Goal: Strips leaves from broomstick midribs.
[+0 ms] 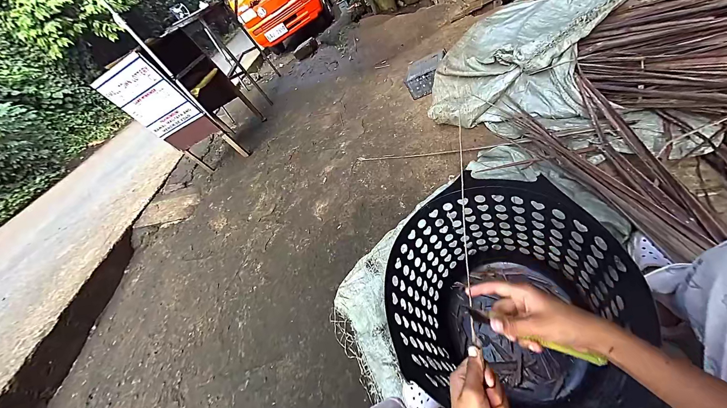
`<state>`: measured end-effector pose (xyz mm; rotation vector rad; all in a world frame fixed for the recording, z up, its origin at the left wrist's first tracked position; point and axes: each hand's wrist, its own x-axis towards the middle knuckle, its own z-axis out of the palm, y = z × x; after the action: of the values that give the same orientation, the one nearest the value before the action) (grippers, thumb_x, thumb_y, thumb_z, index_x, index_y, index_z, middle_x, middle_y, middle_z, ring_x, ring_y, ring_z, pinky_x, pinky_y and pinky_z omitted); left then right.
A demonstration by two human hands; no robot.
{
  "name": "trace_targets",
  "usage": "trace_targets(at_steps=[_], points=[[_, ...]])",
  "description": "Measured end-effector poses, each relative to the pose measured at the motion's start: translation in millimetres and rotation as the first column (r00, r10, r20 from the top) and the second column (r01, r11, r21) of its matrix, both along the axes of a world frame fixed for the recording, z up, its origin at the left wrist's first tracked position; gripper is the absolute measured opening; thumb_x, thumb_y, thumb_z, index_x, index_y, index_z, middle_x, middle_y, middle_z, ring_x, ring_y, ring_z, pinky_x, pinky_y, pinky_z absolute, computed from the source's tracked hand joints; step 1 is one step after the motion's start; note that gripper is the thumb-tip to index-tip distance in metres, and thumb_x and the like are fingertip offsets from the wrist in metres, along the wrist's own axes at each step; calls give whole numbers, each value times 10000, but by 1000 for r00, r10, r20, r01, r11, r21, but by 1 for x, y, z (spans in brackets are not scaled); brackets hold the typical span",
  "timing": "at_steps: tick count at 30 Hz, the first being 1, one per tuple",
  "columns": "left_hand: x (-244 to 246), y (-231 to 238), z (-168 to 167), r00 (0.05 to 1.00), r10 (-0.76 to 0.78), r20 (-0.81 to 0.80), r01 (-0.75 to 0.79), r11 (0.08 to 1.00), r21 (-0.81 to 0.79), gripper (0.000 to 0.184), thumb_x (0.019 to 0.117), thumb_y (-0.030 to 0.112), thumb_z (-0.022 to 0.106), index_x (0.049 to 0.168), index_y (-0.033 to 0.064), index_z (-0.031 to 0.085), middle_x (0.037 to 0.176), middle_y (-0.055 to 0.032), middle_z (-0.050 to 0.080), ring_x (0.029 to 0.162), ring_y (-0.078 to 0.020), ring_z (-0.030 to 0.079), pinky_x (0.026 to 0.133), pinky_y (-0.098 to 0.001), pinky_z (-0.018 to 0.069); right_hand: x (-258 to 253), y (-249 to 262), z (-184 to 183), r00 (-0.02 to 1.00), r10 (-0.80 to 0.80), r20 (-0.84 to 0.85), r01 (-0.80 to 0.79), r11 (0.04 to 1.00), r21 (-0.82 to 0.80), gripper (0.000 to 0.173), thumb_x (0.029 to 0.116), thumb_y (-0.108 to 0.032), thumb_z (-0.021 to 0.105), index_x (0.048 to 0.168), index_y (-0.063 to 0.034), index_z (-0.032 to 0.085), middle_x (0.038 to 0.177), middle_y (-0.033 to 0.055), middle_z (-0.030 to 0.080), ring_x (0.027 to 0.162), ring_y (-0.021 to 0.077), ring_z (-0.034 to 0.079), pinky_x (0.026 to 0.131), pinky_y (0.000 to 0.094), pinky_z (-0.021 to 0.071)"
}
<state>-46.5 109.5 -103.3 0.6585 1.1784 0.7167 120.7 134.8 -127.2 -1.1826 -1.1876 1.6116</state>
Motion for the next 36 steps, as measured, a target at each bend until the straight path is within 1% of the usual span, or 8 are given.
trace_targets(at_steps=[3, 9, 16, 23, 28, 30, 33, 36], points=[[2, -2, 0, 984, -58, -169, 79, 989, 121, 442, 1102, 44, 217, 714, 135, 408, 467, 120, 372, 378, 74, 321, 401, -94, 268, -6, 0, -7, 995, 97, -39, -96, 995, 13, 436, 939, -14, 603, 1348, 103, 509, 779, -59, 583, 544, -49, 441, 522, 132, 379], [-4, -9, -5, 875, -106, -473, 250, 935, 252, 390, 1073, 36, 316, 715, 62, 468, 559, 91, 342, 477, 15, 329, 504, -175, 316, 6, 22, 2, 876, -483, 8, 483, 875, -8, 270, 1020, 18, 531, 1261, 138, 552, 764, -9, 564, 509, -37, 428, 483, 129, 374], [6, -1, -3, 940, -88, -329, 175, 953, 246, 407, 1075, 33, 278, 708, 106, 438, 509, 117, 351, 427, 54, 318, 449, -128, 287, -1, 8, -1, 983, 156, -100, -156, 988, 5, 336, 924, -6, 581, 1252, 65, 590, 756, -100, 623, 520, -80, 456, 490, 107, 379], [6, -7, -5, 919, -116, -376, 220, 944, 245, 405, 1074, 33, 292, 708, 85, 458, 525, 107, 351, 437, 46, 319, 459, -136, 292, 19, 40, 23, 726, -684, -72, 675, 729, -115, 265, 1079, -65, 460, 1285, 85, 531, 751, -34, 480, 503, -13, 413, 464, 132, 368], [17, 1, -13, 955, 101, -279, 27, 906, 423, 249, 1065, 29, 298, 994, -65, 517, 725, 59, 491, 637, 76, 487, 641, -104, 437, -4, -8, 20, 961, -223, 160, 211, 973, 89, 469, 953, -114, 656, 1344, 113, 529, 1013, 153, 644, 736, 105, 543, 666, 270, 460], [20, 1, -17, 974, 146, -172, -64, 910, 409, 339, 1078, 33, 274, 1234, -200, 465, 1003, -102, 542, 903, -21, 539, 861, -194, 460, -24, -18, 7, 967, -129, 221, 97, 984, 151, 370, 912, -102, 714, 1158, 163, 636, 1048, 280, 657, 873, 270, 609, 815, 404, 495], [18, 2, -18, 963, 188, -192, -119, 939, 324, 302, 1081, 98, 194, 1075, -43, 461, 916, 2, 501, 839, -1, 547, 804, -178, 480, -28, -17, 14, 905, -5, 425, -65, 987, 150, 280, 942, -18, 649, 1154, 164, 639, 1068, 328, 659, 957, 417, 645, 880, 537, 489], [14, 2, -12, 957, 166, -238, -100, 959, 267, 379, 1089, 61, 214, 1338, -154, 403, 1146, -157, 530, 994, -100, 555, 898, -248, 468, -28, -24, 11, 876, -25, 481, -116, 958, 261, 233, 906, -3, 642, 1082, 148, 665, 964, 316, 680, 878, 454, 668, 786, 587, 499]])
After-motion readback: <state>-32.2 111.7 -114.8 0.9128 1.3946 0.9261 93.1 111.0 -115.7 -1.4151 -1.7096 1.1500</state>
